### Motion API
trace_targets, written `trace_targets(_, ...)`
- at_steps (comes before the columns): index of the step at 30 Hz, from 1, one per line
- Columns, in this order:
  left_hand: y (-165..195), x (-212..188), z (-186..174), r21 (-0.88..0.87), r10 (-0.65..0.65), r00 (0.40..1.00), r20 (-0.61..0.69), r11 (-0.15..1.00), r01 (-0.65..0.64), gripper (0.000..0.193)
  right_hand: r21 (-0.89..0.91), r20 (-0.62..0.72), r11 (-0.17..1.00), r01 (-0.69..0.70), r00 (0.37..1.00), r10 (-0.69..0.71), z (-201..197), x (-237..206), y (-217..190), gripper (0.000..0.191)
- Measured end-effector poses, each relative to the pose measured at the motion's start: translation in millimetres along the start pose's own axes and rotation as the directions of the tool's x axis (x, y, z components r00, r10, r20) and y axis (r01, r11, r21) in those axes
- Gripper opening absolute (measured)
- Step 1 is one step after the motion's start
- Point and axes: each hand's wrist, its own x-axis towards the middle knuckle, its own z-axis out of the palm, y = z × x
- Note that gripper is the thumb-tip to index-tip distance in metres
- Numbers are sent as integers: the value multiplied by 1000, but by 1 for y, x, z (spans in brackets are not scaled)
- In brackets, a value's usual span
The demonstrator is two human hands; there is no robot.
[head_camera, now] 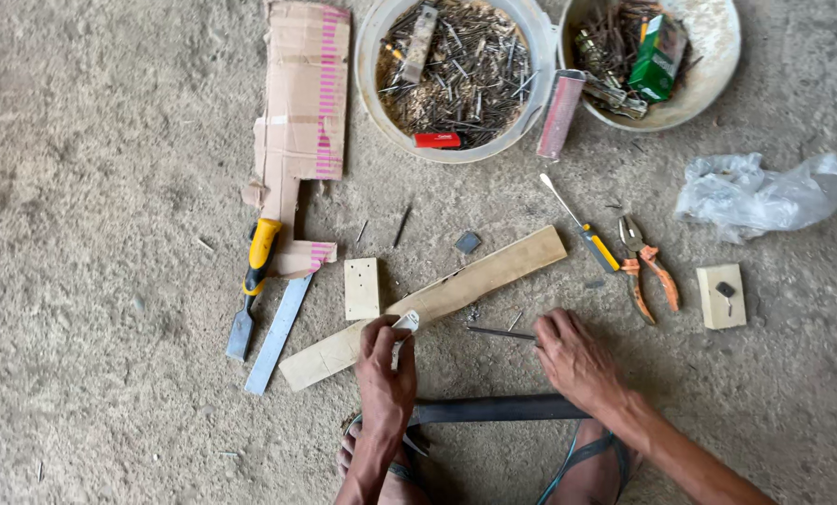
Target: The person sits on the floor and files a small metal plate with a file, then fits the plate into a white plastic latch housing. They hammer nails into a wooden block, press the latch parts together by hand, and use pliers and a screwdriver on the assembly.
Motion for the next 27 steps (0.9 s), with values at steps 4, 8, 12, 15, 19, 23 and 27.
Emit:
trace_targets(4,-10,-21,2,70,-70,996,-57,995,74,17,-24,-93,964,265,959,-266,27,-20,-24,51)
trace_targets(8,-17,-32,8,20,-158,986,-51,987,159,20,115,-9,921,372,927,-374,56,-29,-50,58)
trace_targets(12,-21,-36,14,122,-165,986,-19,979,166,16,127,186,928,351,910,-370,56,-37,-53,49)
trace_targets(15,-22,-37,13,165,-63,998,-29,984,67,18,132,426,981,139,886,-183,24,-51,-41,48)
trace_targets(19,-18,-34,12,121,-36,996,-76,992,45,20,63,827,921,-384,537,167,-29,-65,-7,46)
trace_targets(23,-12,-2,15,126,172,978,-118,980,-157,22,527,434,810,-259,901,5,-47,-61,-2,39)
trace_targets(27,-9,30,24,179,255,962,-94,955,-235,22,589,233,764,-265,960,153,-38,-28,-21,33)
